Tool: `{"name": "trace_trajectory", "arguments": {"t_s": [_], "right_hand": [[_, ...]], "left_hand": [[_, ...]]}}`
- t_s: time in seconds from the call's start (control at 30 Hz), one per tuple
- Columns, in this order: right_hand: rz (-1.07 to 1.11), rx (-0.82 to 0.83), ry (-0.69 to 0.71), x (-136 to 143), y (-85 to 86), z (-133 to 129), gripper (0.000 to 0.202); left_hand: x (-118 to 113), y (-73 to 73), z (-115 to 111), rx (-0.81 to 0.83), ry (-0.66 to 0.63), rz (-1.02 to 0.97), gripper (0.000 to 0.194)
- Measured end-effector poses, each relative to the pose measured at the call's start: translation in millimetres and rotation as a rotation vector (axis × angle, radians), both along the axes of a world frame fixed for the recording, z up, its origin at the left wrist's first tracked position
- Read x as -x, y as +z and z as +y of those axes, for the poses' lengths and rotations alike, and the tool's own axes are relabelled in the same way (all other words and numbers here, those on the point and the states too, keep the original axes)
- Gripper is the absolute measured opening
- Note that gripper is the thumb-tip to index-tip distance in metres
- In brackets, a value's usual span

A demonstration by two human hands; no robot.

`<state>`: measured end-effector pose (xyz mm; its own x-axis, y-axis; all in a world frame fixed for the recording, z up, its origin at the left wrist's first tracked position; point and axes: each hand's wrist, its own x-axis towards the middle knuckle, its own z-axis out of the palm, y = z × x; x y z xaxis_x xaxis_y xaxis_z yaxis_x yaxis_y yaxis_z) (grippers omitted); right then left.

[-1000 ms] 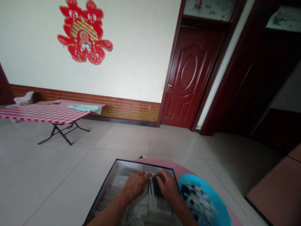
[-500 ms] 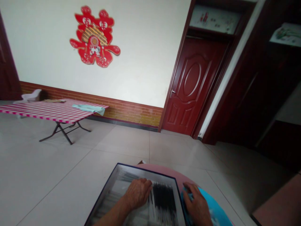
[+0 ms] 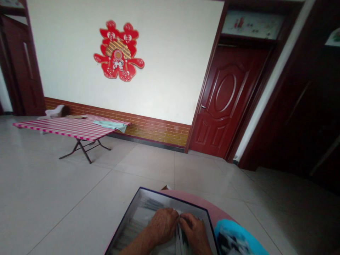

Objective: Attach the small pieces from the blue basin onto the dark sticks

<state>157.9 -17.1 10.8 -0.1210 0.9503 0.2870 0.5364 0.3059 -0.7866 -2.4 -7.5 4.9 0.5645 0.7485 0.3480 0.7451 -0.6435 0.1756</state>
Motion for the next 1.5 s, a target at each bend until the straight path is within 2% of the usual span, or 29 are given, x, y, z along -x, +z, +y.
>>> {"name": "trace_trajectory", "arguments": {"t_s": [0.13, 0.27, 0.37, 0.47, 0.57, 0.67, 0.73, 0.83, 0.97, 1.07, 1.23, 1.37, 1.5], "right_hand": [[0.137, 0.144, -0.032, -2.1, 0.8, 0.4, 0.036], [0.273, 0.169, -0.154, -11.9, -2.2, 5.4, 0.035], [0.205, 0.073, -0.278, -19.6, -5.6, 8.4, 0.034], [-0.012, -0.173, -0.354, -17.9, -7.8, 6.0, 0.033], [-0.218, -0.338, -0.213, -6.5, -11.0, -0.7, 0.029], [-0.352, -0.369, -0.024, 5.3, -15.1, -6.1, 0.024], [-0.410, -0.370, 0.019, 8.6, -16.8, -7.2, 0.022], [-0.471, -0.367, -0.014, 4.5, -17.0, -5.9, 0.023], [-0.498, -0.367, -0.171, -6.6, -15.1, -3.0, 0.021], [-0.513, -0.341, -0.222, -8.1, -13.5, -2.6, 0.019], [-0.585, -0.252, -0.157, 1.2, -17.1, -3.3, 0.018], [-0.634, -0.194, -0.123, 5.4, -30.6, -0.3, 0.019], [-0.641, -0.224, -0.113, 5.1, -42.8, 3.4, 0.016]], "left_hand": [[0.3, 9.6, -2.2, -0.007, -0.012, -0.044, 0.017], [5.7, 20.7, -0.9, -0.010, 0.080, -0.043, 0.024], [9.4, 22.8, 1.8, -0.025, 0.142, -0.008, 0.025], [9.2, 20.0, 3.2, -0.034, 0.141, 0.015, 0.022], [6.6, 15.8, 2.8, -0.033, 0.127, 0.031, 0.021], [5.6, 13.4, 1.5, -0.027, 0.088, 0.040, 0.020], [7.2, 13.8, 0.8, -0.010, 0.049, 0.048, 0.019], [12.3, 16.9, 1.4, 0.007, 0.030, 0.058, 0.018], [20.8, 21.2, 6.6, 0.009, 0.143, 0.027, 0.016], [24.4, 20.9, 10.5, 0.019, 0.197, -0.011, 0.023], [22.3, 13.5, 11.9, 0.026, 0.175, -0.029, 0.033], [20.7, 4.5, 12.0, 0.006, 0.150, -0.047, 0.032], [20.0, -0.9, 11.5, -0.018, 0.121, -0.045, 0.029]]}}
